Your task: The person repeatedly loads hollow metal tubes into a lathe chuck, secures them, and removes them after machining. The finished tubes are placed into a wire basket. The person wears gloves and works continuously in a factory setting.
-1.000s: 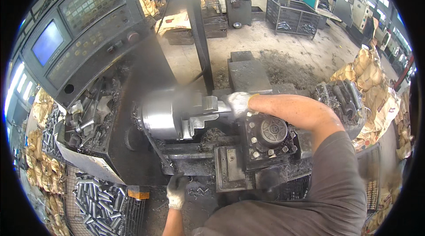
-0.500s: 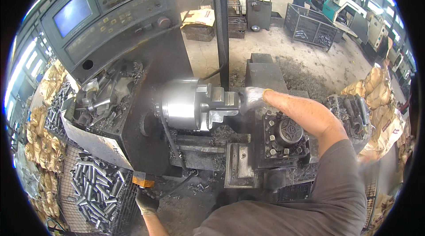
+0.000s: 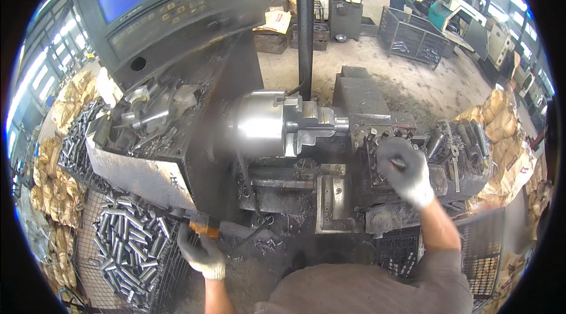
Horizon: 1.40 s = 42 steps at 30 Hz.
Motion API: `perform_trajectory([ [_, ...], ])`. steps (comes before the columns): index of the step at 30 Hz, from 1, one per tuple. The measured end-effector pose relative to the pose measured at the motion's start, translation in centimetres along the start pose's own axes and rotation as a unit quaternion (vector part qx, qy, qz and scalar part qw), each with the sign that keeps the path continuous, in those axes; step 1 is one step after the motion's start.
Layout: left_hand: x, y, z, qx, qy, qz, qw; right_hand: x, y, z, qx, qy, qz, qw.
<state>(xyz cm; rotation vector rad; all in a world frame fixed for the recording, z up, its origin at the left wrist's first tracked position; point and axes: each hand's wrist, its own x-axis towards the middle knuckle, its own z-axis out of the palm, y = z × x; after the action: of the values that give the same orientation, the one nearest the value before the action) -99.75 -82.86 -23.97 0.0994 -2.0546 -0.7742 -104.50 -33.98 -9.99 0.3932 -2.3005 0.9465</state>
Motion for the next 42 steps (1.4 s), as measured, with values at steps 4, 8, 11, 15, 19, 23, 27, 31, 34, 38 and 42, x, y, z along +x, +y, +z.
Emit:
perform_trajectory([
  [4, 10.2, 8.1, 5.8, -0.071, -0.042, 0.222, 0.972, -8.2, -4.8, 1.1, 0.068, -0.041, 0.080, 0.994],
  [8, 21.5, 14.3, 15.1, 0.026, -0.063, 0.276, 0.959, -12.5, -5.3, 1.9, 0.102, -0.130, 0.211, 0.963],
  [11, 29.1, 15.6, 22.0, 0.077, -0.083, 0.256, 0.960, -15.3, -4.5, 1.2, 0.070, -0.139, 0.226, 0.962],
  [15, 34.9, 15.0, 27.2, 0.177, -0.171, 0.171, 0.954, -17.6, -3.1, -0.2, 0.040, -0.141, 0.231, 0.962],
  [19, 33.9, 15.5, 28.0, 0.187, -0.138, 0.141, 0.962, -19.3, -0.8, 0.5, 0.060, -0.173, 0.233, 0.955],
  [23, 20.0, 20.2, 20.4, -0.077, -0.096, 0.289, 0.949, -19.2, -0.7, 3.6, 0.108, -0.197, 0.241, 0.944],
  [27, -0.1, 11.1, 8.2, -0.004, -0.357, 0.043, 0.933, -17.7, -2.1, 9.5, 0.185, -0.330, 0.155, 0.913],
  [31, -21.6, -1.3, -8.8, 0.103, -0.246, -0.393, 0.880, -18.2, -5.8, 17.0, 0.251, -0.465, 0.054, 0.847],
  [34, -42.8, -8.1, -28.1, 0.165, 0.080, -0.652, 0.736, -19.4, -12.2, 21.9, 0.243, -0.578, -0.055, 0.777],
  [38, -64.6, 4.2, -50.3, 0.224, 0.593, -0.588, 0.502, -24.4, -23.6, 27.1, 0.169, -0.724, -0.136, 0.654],
  [42, -77.7, 23.5, -55.9, 0.340, 0.041, -0.934, 0.100, -32.9, -36.0, 30.2, 0.102, -0.782, -0.279, 0.549],
])
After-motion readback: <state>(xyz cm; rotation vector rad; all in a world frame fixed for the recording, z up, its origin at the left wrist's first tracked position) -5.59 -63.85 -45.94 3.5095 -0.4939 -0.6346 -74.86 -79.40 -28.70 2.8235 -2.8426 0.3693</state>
